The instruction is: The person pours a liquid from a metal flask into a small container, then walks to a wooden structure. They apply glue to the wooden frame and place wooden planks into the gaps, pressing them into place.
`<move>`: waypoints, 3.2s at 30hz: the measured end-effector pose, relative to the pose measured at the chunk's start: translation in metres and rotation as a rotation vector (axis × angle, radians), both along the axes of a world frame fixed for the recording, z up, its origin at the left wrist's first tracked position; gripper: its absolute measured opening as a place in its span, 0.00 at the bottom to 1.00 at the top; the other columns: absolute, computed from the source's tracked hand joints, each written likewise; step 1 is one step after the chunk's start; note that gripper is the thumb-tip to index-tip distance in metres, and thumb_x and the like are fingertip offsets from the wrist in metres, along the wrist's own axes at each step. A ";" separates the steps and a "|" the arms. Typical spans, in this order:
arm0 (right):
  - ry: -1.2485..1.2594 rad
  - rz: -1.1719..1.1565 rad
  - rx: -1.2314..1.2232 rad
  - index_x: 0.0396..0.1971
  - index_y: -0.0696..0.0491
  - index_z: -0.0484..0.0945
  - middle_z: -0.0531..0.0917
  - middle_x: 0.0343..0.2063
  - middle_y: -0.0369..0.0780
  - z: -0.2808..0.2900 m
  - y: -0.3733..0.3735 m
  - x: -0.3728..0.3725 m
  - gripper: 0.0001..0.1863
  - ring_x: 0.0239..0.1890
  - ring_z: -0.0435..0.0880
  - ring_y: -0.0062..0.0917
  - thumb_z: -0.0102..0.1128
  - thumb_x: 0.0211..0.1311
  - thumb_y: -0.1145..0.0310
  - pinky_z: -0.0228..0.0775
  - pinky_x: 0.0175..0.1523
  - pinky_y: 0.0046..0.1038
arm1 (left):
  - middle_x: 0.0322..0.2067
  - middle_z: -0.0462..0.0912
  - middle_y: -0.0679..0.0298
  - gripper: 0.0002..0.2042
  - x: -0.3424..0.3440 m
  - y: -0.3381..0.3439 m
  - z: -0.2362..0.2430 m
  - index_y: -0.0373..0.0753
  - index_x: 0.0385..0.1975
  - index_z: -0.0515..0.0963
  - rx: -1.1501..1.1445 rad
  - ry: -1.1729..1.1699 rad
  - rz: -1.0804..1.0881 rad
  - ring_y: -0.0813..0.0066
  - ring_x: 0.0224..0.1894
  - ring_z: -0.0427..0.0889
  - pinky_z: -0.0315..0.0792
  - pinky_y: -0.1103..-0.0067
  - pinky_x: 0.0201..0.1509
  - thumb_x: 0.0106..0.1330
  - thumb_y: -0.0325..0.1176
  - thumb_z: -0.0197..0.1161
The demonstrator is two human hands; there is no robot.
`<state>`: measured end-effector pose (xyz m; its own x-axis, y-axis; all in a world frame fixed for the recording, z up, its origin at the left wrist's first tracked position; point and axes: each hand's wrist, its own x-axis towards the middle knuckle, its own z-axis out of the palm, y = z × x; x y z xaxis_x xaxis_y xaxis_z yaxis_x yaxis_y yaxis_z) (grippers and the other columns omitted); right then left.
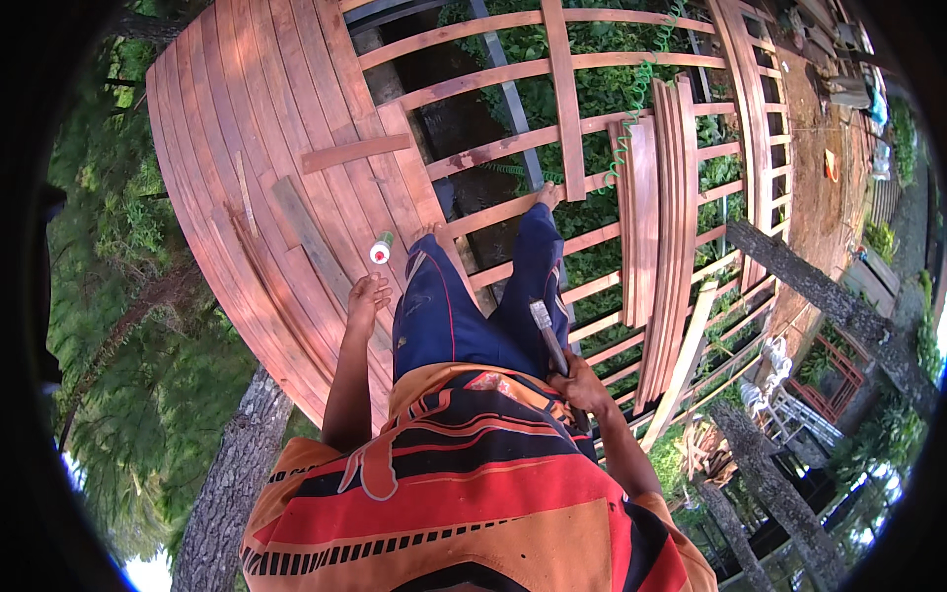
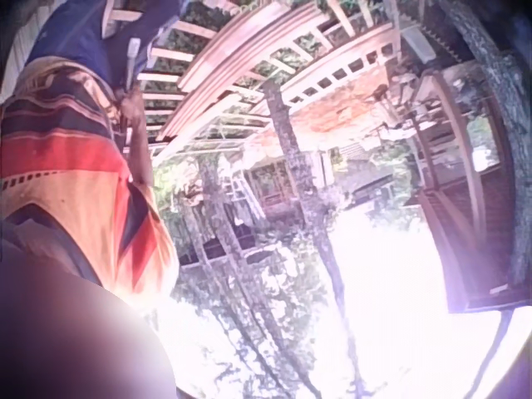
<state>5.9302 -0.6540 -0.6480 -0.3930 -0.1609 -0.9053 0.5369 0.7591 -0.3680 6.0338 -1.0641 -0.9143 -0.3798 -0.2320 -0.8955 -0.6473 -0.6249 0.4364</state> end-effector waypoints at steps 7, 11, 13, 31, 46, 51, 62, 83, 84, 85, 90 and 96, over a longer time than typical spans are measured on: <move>-0.229 0.058 -0.209 0.39 0.53 0.73 0.71 0.26 0.30 -0.001 0.022 -0.088 0.11 0.30 0.70 0.17 0.63 0.57 0.72 0.64 0.36 0.25 | 0.38 0.84 0.67 0.13 -0.063 0.055 -0.034 0.41 0.49 0.78 -0.045 0.079 0.276 0.79 0.35 0.83 0.77 0.81 0.41 0.73 0.40 0.67; -0.197 0.209 -0.168 0.44 0.56 0.76 0.75 0.29 0.33 0.000 0.072 -0.139 0.15 0.32 0.72 0.20 0.63 0.58 0.70 0.67 0.39 0.27 | 0.33 0.81 0.71 0.09 -0.068 0.115 -0.018 0.41 0.45 0.78 -0.069 -0.094 0.343 0.83 0.29 0.78 0.70 0.85 0.31 0.70 0.34 0.69; -0.252 0.178 -0.237 0.44 0.55 0.76 0.74 0.29 0.33 0.000 0.108 -0.172 0.15 0.32 0.72 0.19 0.64 0.57 0.71 0.67 0.38 0.27 | 0.30 0.78 0.73 0.08 -0.068 0.145 -0.011 0.40 0.45 0.78 -0.086 -0.066 0.294 0.84 0.27 0.76 0.67 0.85 0.27 0.72 0.34 0.67; 0.032 0.578 -0.223 0.41 0.57 0.73 0.77 0.21 0.48 -0.078 0.141 -0.300 0.18 0.24 0.82 0.38 0.70 0.55 0.68 0.73 0.32 0.40 | 0.36 0.82 0.68 0.21 -0.174 0.137 -0.108 0.33 0.60 0.74 -0.398 -0.001 0.161 0.85 0.34 0.77 0.71 0.84 0.34 0.71 0.34 0.67; -0.033 -0.771 -0.398 0.43 0.54 0.65 0.70 0.18 0.34 -0.405 0.033 -0.312 0.21 0.12 0.65 0.17 0.71 0.57 0.74 0.59 0.20 0.25 | 0.80 0.40 0.41 0.68 -0.315 -0.073 -0.577 0.41 0.81 0.43 -1.282 -0.659 0.292 0.49 0.83 0.32 0.20 0.43 0.78 0.46 0.72 0.73; -0.158 -0.626 -0.365 0.43 0.55 0.67 0.70 0.18 0.35 -0.473 0.002 -0.334 0.21 0.15 0.68 0.19 0.71 0.53 0.77 0.60 0.21 0.24 | 0.80 0.45 0.44 0.63 -0.314 -0.069 -0.569 0.41 0.81 0.45 -1.268 -0.642 0.259 0.48 0.83 0.36 0.21 0.43 0.78 0.48 0.64 0.74; 0.459 -0.464 -0.908 0.44 0.55 0.65 0.68 0.19 0.33 -0.466 0.022 -0.357 0.21 0.11 0.64 0.15 0.70 0.56 0.74 0.62 0.18 0.21 | 0.66 0.66 0.36 0.60 -0.264 -0.062 -0.511 0.38 0.80 0.45 -1.333 -0.617 -0.125 0.39 0.68 0.68 0.66 0.61 0.73 0.48 0.46 0.78; 0.543 -0.220 -1.094 0.48 0.55 0.64 0.65 0.21 0.32 -0.480 0.043 -0.361 0.17 0.15 0.64 0.13 0.61 0.64 0.75 0.63 0.22 0.18 | 0.29 0.88 0.47 0.15 -0.430 0.145 -0.469 0.32 0.27 0.85 -1.178 0.629 -1.126 0.47 0.35 0.89 0.81 0.58 0.41 0.48 0.39 0.66; 0.579 -0.207 -1.053 0.47 0.55 0.65 0.66 0.21 0.32 -0.481 0.044 -0.357 0.18 0.14 0.65 0.13 0.63 0.63 0.74 0.63 0.22 0.18 | 0.29 0.88 0.46 0.14 -0.432 0.139 -0.478 0.33 0.26 0.86 -1.140 0.592 -1.151 0.46 0.36 0.89 0.83 0.58 0.44 0.48 0.40 0.65; 0.617 -0.233 -1.003 0.47 0.55 0.65 0.66 0.21 0.32 -0.482 0.047 -0.353 0.18 0.14 0.65 0.13 0.64 0.62 0.74 0.63 0.21 0.19 | 0.31 0.88 0.47 0.17 -0.432 0.131 -0.485 0.33 0.29 0.87 -1.126 0.588 -1.187 0.46 0.38 0.89 0.83 0.59 0.45 0.53 0.45 0.68; 0.654 -0.369 -0.843 0.46 0.55 0.65 0.68 0.21 0.32 -0.483 0.064 -0.340 0.21 0.13 0.65 0.13 0.68 0.58 0.73 0.62 0.20 0.20 | 0.40 0.90 0.51 0.34 -0.445 0.097 -0.480 0.34 0.38 0.88 -1.130 0.288 -1.451 0.52 0.45 0.90 0.84 0.60 0.52 0.50 0.66 0.75; 0.656 -0.397 -0.839 0.44 0.54 0.64 0.67 0.21 0.31 -0.480 0.066 -0.339 0.20 0.13 0.64 0.13 0.67 0.60 0.72 0.63 0.21 0.20 | 0.42 0.90 0.56 0.34 -0.470 0.086 -0.482 0.37 0.43 0.89 -1.022 0.192 -1.663 0.55 0.46 0.90 0.84 0.61 0.51 0.50 0.65 0.76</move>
